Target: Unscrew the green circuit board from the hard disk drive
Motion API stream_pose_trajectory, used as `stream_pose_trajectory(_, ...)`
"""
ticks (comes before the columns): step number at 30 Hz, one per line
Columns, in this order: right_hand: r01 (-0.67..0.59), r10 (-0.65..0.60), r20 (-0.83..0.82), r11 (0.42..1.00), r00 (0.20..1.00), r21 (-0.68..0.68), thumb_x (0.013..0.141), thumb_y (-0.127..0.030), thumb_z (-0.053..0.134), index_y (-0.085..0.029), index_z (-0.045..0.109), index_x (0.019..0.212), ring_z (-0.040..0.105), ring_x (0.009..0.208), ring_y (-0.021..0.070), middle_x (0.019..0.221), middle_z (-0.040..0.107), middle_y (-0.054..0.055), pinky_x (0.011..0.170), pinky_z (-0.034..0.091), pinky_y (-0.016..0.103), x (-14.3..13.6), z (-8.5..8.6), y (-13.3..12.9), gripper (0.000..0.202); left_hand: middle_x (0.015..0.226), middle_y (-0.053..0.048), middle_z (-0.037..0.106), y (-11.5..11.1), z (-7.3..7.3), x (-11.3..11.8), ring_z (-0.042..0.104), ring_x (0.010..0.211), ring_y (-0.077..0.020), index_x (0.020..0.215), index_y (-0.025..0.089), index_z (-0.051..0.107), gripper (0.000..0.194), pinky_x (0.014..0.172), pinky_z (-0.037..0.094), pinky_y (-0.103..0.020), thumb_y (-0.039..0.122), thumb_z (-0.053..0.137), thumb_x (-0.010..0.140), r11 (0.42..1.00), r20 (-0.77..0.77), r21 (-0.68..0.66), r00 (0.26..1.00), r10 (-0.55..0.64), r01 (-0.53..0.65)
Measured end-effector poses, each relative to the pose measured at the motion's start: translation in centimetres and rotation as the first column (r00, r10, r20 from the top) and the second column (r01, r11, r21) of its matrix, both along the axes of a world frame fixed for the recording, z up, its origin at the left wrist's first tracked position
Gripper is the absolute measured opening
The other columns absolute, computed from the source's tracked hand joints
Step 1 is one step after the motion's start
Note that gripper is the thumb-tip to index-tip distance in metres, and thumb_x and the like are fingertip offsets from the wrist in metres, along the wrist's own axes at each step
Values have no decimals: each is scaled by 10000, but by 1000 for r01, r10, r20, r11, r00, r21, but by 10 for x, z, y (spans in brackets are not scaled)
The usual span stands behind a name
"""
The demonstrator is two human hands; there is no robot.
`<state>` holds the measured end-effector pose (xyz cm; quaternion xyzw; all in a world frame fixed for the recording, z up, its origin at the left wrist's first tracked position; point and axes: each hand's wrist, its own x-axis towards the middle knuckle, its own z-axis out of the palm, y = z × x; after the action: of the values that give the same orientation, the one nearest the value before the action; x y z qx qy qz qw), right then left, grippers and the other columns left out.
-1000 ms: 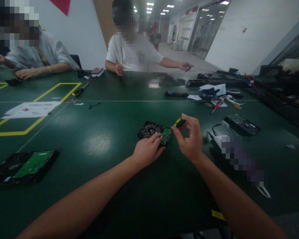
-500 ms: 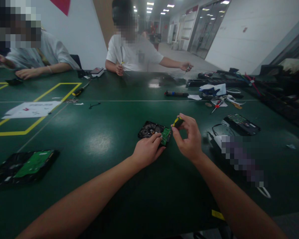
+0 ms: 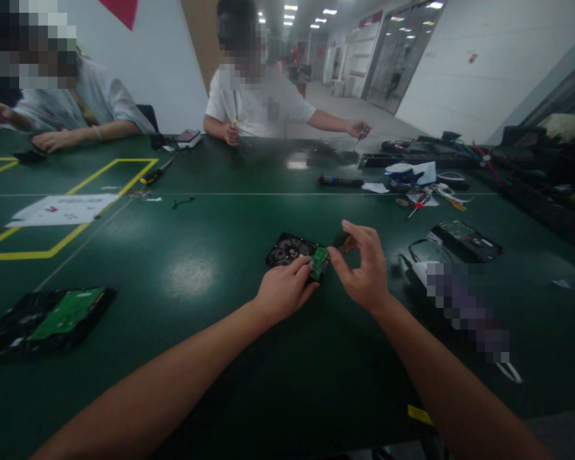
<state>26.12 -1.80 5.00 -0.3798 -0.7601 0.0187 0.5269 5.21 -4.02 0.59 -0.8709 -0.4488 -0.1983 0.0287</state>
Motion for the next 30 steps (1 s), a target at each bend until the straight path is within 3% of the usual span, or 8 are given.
stream_pose_trajectory(6,-62,60,-23,995,998,-72,946,-160,646,-401,431,1556,647,1120,259,1395,560,86,908,658,492,1,-4,0,690,1454,-136,634,0,-1,0,762,970,-267,1250,179,656,342,803,633,-403,438,575,1043,1000,-11,9,1000,7,-7)
stream_pose_trajectory(12,-4,3,-29,999,1000,-36,917,-192,713,-384,444,1527,649,962,227,1281,591,74,802,662,452,2,-6,3,694,1456,-135,634,-1,1,0,762,965,-272,1236,160,654,344,785,631,-413,435,564,1049,1000,-18,6,1000,3,-2)
stream_pose_trajectory(18,-60,58,-34,996,998,-66,938,-158,659,-385,430,1544,657,1059,236,1389,554,86,854,664,452,1,-5,2,687,1458,-131,635,0,1,1,763,975,-268,1256,174,652,353,804,627,-404,447,571,1048,1000,-25,2,1000,17,-17)
stream_pose_trajectory(23,1,-1,-23,1000,1000,-20,909,-202,735,-384,442,1529,627,1064,252,1302,581,79,766,652,418,2,-6,3,710,1469,-117,633,-1,1,1,762,953,-257,1235,173,655,340,781,622,-384,444,575,1046,1000,-30,-6,999,24,-24)
stream_pose_trajectory(28,-31,31,-11,998,999,-53,960,-177,640,-377,405,1575,630,1154,268,1404,558,97,892,653,467,2,-4,3,688,1463,-127,635,0,0,1,762,968,-264,1234,166,661,345,801,629,-399,441,564,1050,1000,-33,4,999,17,-17)
stream_pose_trajectory(30,-28,26,-25,998,999,-54,963,-181,642,-385,411,1574,650,1102,254,1391,562,95,868,660,455,2,-4,3,684,1462,-131,635,0,0,1,762,968,-265,1229,165,662,341,803,631,-406,437,569,1048,1000,-31,5,999,15,-15)
